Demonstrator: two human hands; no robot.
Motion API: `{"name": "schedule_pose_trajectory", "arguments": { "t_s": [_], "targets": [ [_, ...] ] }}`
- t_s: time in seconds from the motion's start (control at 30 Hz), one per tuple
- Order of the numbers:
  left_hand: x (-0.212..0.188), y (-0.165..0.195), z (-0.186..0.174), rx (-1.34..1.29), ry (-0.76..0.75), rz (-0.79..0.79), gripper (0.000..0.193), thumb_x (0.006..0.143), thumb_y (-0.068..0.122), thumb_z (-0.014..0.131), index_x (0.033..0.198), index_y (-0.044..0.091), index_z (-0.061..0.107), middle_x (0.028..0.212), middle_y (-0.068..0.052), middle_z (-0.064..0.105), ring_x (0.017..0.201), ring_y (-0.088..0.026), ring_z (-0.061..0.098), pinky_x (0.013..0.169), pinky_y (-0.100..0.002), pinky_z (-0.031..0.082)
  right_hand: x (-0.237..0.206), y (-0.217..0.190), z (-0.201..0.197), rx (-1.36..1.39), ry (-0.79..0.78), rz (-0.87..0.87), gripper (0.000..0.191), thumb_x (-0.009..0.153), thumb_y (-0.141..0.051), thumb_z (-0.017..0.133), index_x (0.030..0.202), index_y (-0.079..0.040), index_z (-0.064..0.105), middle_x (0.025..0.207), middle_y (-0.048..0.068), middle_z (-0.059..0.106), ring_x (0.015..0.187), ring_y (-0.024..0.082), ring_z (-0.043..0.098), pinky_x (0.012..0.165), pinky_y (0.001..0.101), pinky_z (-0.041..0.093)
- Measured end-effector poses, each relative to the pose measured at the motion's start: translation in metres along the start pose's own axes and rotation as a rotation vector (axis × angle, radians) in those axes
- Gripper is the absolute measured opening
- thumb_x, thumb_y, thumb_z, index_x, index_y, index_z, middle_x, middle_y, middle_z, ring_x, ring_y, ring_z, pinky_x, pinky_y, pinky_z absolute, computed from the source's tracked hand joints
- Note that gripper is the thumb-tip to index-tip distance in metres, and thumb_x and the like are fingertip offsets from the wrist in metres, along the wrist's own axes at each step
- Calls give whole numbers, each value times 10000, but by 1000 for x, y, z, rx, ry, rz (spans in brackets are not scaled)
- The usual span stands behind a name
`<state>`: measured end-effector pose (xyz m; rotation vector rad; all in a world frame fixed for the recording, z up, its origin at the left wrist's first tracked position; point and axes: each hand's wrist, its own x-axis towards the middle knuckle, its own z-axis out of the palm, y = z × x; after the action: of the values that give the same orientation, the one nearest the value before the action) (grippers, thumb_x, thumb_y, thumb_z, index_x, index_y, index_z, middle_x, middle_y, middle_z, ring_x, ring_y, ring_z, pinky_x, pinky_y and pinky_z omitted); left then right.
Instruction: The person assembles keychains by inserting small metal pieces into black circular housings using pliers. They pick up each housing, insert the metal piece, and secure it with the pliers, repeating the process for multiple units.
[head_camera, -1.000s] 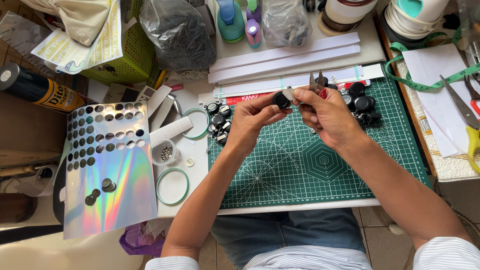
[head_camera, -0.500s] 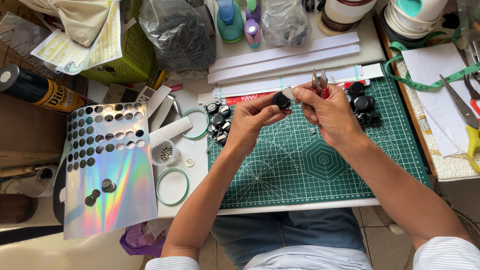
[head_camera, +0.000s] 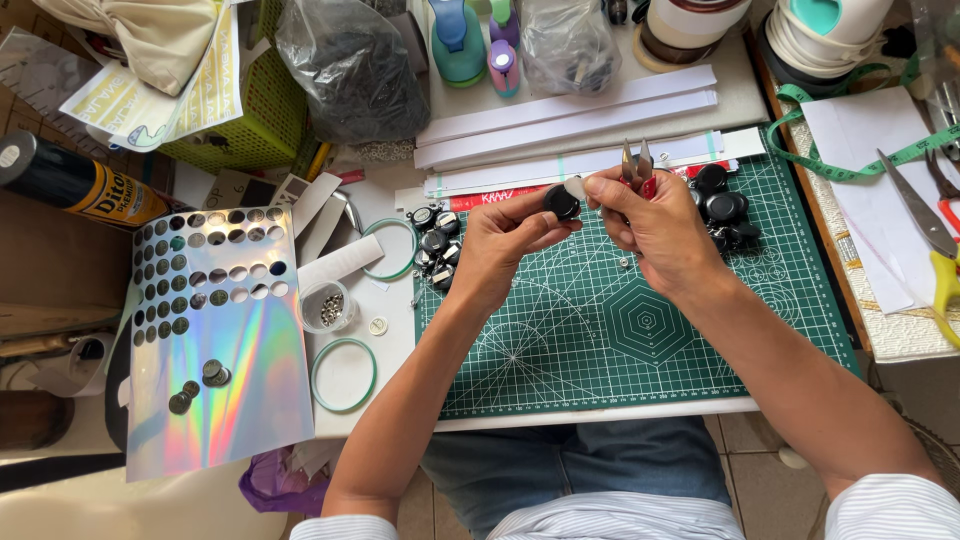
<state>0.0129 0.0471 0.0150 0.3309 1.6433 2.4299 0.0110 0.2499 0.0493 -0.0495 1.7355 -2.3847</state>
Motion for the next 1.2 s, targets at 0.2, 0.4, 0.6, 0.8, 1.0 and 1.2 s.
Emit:
{"name": "schedule_pose_trajectory", "arguments": {
  "t_s": [0.2,0.4,0.6,0.8,1.0,1.2],
  "targets": [
    [1,1,1,-11,7,-18,312,961,52,691,1260,-41,688,1080,-181,758,997,-251,764,906,-306,643,0,-1,-1,16,-19,-19,162,950,-188,725,915,-32,703,652,-24,574,493,23,418,428,188,307],
    [0,2,3,-19,3,-16,320,959,58,699,1264,-37,690,1087,-175,757,1000,-243,758,920,-304,642,-1,-2,-1,-4,-23,-33,171,962,-182,724,899,-25,698,642,-23,568,488,28,419,430,191,309],
    [-1,2,4,-10,8,-12,319,956,62,700,1260,-35,689,1080,-175,760,996,-246,763,919,-311,648,-3,-3,0,-6,-27,-33,159,951,-177,722,905,-27,703,648,-27,581,488,24,416,429,189,309],
    [-1,4,5,-4,9,-9,316,952,68,701,1252,-32,692,1081,-173,760,995,-246,765,912,-309,650,-4,-4,0,-3,-24,-32,158,952,-175,720,907,-25,698,669,-28,597,493,24,423,430,187,313],
    [-2,6,7,0,16,-20,309,954,69,701,1246,-30,696,1071,-178,762,987,-247,766,919,-323,653,-4,-4,0,-7,-28,-40,162,956,-187,719,913,-32,700,646,-34,577,494,22,421,429,187,314],
    [-2,6,7,-7,13,-21,311,954,71,707,1249,-30,697,1069,-178,761,985,-243,763,918,-331,647,-5,-5,0,-28,-29,-43,177,965,-192,721,908,-26,697,624,-29,553,487,26,412,425,189,301]
  ]
}}
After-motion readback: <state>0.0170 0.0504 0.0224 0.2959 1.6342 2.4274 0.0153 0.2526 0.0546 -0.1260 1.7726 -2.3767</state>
